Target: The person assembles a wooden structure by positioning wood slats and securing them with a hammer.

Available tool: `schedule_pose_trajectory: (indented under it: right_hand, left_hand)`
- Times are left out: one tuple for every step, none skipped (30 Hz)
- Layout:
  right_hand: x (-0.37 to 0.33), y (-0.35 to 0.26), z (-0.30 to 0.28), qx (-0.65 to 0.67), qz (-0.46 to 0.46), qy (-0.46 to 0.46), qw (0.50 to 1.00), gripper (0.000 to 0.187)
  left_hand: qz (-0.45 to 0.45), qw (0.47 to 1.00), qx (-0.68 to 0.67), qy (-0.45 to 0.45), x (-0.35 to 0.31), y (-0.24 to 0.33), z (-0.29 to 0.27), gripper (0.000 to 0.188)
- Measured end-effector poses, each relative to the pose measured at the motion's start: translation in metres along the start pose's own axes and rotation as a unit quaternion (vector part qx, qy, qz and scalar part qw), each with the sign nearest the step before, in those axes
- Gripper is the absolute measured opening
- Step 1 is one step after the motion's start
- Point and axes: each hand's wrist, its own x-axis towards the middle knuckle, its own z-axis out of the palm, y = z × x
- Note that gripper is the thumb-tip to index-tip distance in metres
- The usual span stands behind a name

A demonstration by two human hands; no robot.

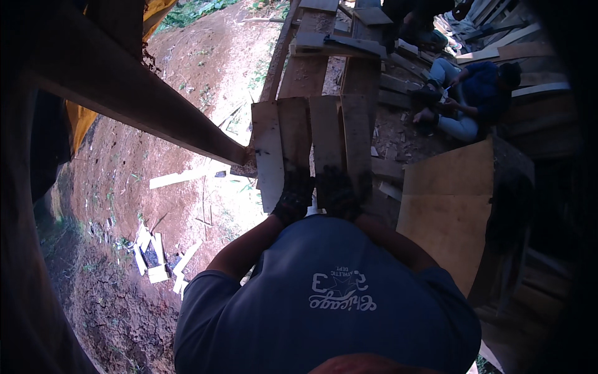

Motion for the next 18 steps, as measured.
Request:
schedule_pose_trajectory:
  right_hand:
    - [-0.001,-0.002,-0.002,-0.01,0.01,-0.009,1.0,0.058]
    - [-0.001,-0.003,-0.003,-0.043,0.014,-0.01,0.999,0.056]
    - [-0.001,-0.004,-0.003,-0.077,0.017,-0.01,0.997,0.053]
    - [-0.001,-0.004,-0.003,-0.088,0.02,-0.011,0.996,0.053]
    - [-0.001,-0.004,-0.003,-0.098,0.023,-0.011,0.995,0.052]
    - [-0.001,-0.005,-0.004,-0.085,0.026,-0.012,0.996,0.052]
    - [-0.001,-0.005,-0.006,-0.072,0.03,-0.012,0.997,0.053]
    - [-0.001,-0.006,-0.007,-0.076,0.022,-0.016,0.997,0.053]
    - [-0.002,-0.003,-0.004,-0.081,0.017,-0.018,0.996,0.054]
    - [-0.002,0.0,-0.002,-0.089,0.01,-0.015,0.996,0.054]
    - [-0.003,0.002,0.001,-0.096,0.002,-0.014,0.995,0.054]
    - [-0.004,0.004,0.004,-0.105,-0.009,-0.009,0.994,0.055]
    - [-0.005,0.005,0.008,-0.1,-0.011,-0.01,0.995,0.055]
    - [-0.006,0.007,0.012,-0.096,-0.013,-0.011,0.995,0.055]
    - [-0.006,0.005,0.011,-0.078,-0.005,-0.017,0.997,0.056]
    - [-0.005,0.004,0.011,-0.059,0.003,-0.024,0.998,0.056]
    - [-0.004,0.003,0.01,-0.055,0.0,-0.021,0.998,0.056]
    - [-0.005,0.004,0.009,-0.053,-0.003,-0.018,0.998,0.056]
  left_hand:
    - [0.004,1.0,0.004,-0.004,0.001,0.001,0.0,0.079]
    - [0.005,1.0,0.009,-0.009,0.003,0.001,0.0,0.08]
    - [0.009,1.0,0.015,-0.011,0.003,0.0,0.001,0.08]
    - [0.015,0.999,0.027,-0.014,0.004,0.0,0.004,0.081]
    - [0.01,0.999,0.026,-0.029,0.006,-0.001,0.006,0.081]
    - [0.005,0.999,0.024,-0.044,0.007,-0.002,0.01,0.081]
    - [0.0,0.998,0.023,-0.059,0.007,-0.003,0.013,0.081]
    - [0.004,0.999,0.019,-0.05,0.005,-0.004,0.014,0.08]
    - [0.01,0.999,0.014,-0.04,0.006,-0.007,0.014,0.079]
    - [0.017,0.999,0.01,-0.03,0.006,-0.009,0.014,0.079]
    - [0.018,1.0,0.005,-0.021,0.006,-0.01,0.014,0.078]
    - [0.017,1.0,-0.002,-0.012,0.005,-0.009,0.014,0.077]
    - [0.017,1.0,-0.008,-0.002,0.004,-0.009,0.015,0.076]
    - [0.017,1.0,-0.001,0.0,0.004,-0.009,0.015,0.076]
    - [0.017,1.0,0.005,0.001,0.005,-0.008,0.014,0.075]
    - [0.017,1.0,0.012,0.002,0.006,-0.006,0.012,0.074]
    - [0.014,1.0,0.007,-0.001,0.006,-0.005,0.011,0.073]
    - [0.012,1.0,0.003,-0.003,0.007,-0.004,0.01,0.073]
